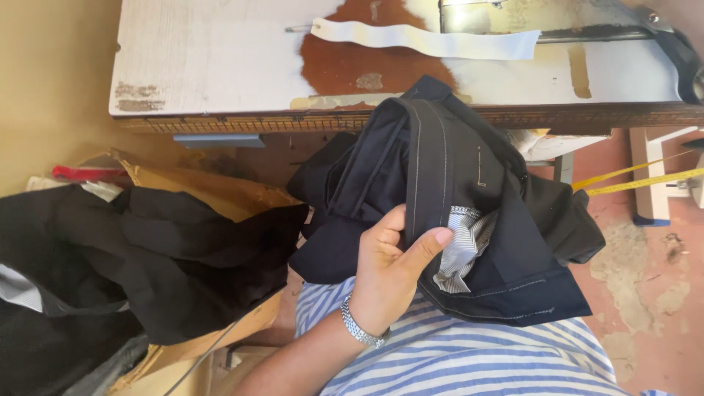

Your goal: Inserting an elastic band into the waistband of a pair of trousers at a sewing station.

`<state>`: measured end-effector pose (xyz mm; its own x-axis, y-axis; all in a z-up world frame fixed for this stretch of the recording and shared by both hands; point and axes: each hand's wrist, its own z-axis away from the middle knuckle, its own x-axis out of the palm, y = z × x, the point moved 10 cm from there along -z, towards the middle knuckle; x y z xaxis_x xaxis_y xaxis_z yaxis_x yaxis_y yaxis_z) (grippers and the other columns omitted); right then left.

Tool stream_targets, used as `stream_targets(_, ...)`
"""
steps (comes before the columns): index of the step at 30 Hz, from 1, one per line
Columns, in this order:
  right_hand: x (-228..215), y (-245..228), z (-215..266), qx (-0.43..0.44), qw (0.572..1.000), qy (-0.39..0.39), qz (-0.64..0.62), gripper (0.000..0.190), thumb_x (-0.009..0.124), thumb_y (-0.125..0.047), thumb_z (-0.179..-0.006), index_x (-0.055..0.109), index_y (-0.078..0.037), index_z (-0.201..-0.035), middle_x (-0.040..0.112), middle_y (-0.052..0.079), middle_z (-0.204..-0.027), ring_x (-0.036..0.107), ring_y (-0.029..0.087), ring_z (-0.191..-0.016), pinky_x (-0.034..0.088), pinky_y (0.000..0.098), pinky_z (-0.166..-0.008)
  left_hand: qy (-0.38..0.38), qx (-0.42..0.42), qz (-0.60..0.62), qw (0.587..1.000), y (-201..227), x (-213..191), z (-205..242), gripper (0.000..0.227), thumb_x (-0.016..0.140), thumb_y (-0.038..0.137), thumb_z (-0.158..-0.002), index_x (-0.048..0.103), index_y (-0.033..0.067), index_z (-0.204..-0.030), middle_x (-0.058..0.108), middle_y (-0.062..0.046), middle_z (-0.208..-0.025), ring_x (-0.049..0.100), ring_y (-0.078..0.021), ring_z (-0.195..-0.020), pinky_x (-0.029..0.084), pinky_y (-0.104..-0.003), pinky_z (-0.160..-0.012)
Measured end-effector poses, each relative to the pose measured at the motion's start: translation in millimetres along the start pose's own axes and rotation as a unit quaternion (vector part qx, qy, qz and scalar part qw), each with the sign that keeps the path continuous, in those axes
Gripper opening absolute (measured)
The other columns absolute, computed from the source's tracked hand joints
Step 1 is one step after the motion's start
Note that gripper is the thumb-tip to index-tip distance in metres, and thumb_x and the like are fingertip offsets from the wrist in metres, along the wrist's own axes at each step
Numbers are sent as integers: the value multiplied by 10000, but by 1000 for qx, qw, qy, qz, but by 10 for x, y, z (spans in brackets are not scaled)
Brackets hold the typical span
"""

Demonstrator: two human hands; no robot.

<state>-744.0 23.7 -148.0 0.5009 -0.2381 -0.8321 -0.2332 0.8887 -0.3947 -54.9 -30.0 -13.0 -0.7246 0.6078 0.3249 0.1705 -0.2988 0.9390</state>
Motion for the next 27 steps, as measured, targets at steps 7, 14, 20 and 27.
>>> stream_targets(7, 602, -1666, 3764, -172, 984, -36, -43, 348, 472, -35, -1067, 547, -66, -1405, 628, 180, -1078, 570, 300, -694, 504, 419, -584, 24, -32, 96, 995, -125, -30, 30, 172, 774, 119, -880, 731, 17, -1011, 761, -51, -1014, 668, -107, -938, 594, -264, -860)
stream_targets(14, 793, -2144, 5894, -581, 805, 109, 62, 412, 469, -304, -1061, 632, -34, -1325, 709, 75, -1098, 570, 317, -951, 481, 412, -883, 35, 9, 112, 993, -50, -23, 92, 98, 749, 90, -918, 741, 33, -997, 750, -11, -991, 646, -81, -919, 581, -252, -864)
stream_targets(20, 855, -1847, 5923, -544, 815, 186, 74, 224, 694, -74, -1057, 575, -8, -1235, 658, 142, -1090, 672, 298, -921, 547, 425, -684, 46, 23, 102, 993, -58, -52, 91, 80, 742, 81, -925, 744, 43, -995, 731, 4, -993, 641, -82, -938, 578, -251, -884)
stream_targets(27, 867, -1912, 6016, -533, 798, 236, 152, 214, 669, -207, -1087, 680, -89, -1265, 713, 69, -1090, 698, 257, -844, 530, 372, -647, 57, 13, 119, 991, -83, -50, 90, 73, 726, 95, -944, 750, 35, -978, 712, 19, -942, 621, -72, -905, 557, -245, -833)
